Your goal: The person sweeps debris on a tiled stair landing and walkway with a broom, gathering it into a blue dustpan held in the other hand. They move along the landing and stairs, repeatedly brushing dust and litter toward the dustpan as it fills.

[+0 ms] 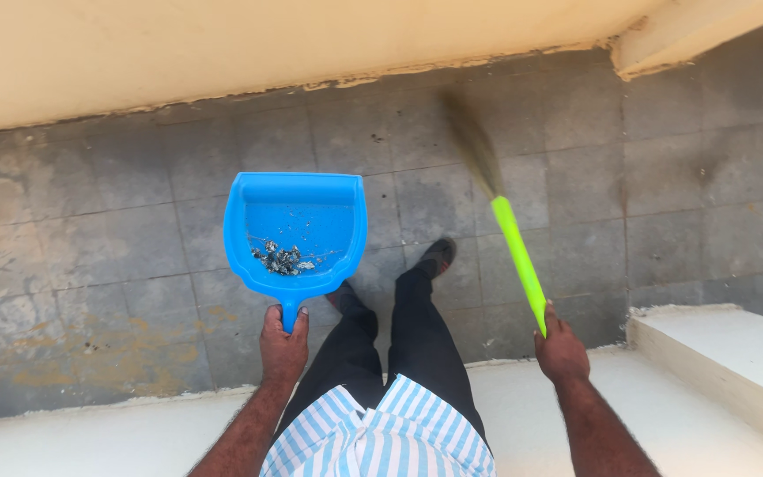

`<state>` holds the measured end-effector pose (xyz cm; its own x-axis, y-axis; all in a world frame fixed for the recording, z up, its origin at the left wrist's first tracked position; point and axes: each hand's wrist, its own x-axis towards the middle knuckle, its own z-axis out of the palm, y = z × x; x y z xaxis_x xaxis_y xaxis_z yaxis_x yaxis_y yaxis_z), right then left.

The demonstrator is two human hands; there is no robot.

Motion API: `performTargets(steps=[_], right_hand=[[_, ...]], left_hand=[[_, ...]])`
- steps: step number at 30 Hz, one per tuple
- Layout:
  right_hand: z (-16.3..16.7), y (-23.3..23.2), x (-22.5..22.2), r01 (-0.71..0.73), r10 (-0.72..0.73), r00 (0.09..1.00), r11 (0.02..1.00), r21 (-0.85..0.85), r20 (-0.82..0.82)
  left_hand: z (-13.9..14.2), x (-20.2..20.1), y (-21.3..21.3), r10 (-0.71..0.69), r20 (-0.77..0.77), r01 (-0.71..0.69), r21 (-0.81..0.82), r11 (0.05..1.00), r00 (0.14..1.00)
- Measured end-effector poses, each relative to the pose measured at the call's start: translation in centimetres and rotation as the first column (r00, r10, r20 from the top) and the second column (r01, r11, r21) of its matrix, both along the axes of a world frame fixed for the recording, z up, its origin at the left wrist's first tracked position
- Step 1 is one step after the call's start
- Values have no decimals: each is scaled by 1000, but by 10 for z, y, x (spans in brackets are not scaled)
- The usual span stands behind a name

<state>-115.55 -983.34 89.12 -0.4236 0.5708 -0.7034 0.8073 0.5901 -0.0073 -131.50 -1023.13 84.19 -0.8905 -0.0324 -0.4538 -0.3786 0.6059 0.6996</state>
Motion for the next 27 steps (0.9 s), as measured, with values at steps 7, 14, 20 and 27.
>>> performTargets(steps=[7,14,20,27], right_hand=[[-41,-87,-32,43,-48,998,993,-114,-40],[-55,-169,-82,163,-201,948,973,-165,-248],[-45,-173,-61,300,-285,849,953,-39,-445],[-57,-74,-55,269,-214,909,956,113,-356]], left_hand=[[9,2,-69,37,-18,-38,-62,997,999],[7,0,-108,70,-27,-70,-24,997,997],[2,-8,-125,61,10,-60,-20,998,998],[-5,-8,-129,9,0,-9,-81,997,1000]])
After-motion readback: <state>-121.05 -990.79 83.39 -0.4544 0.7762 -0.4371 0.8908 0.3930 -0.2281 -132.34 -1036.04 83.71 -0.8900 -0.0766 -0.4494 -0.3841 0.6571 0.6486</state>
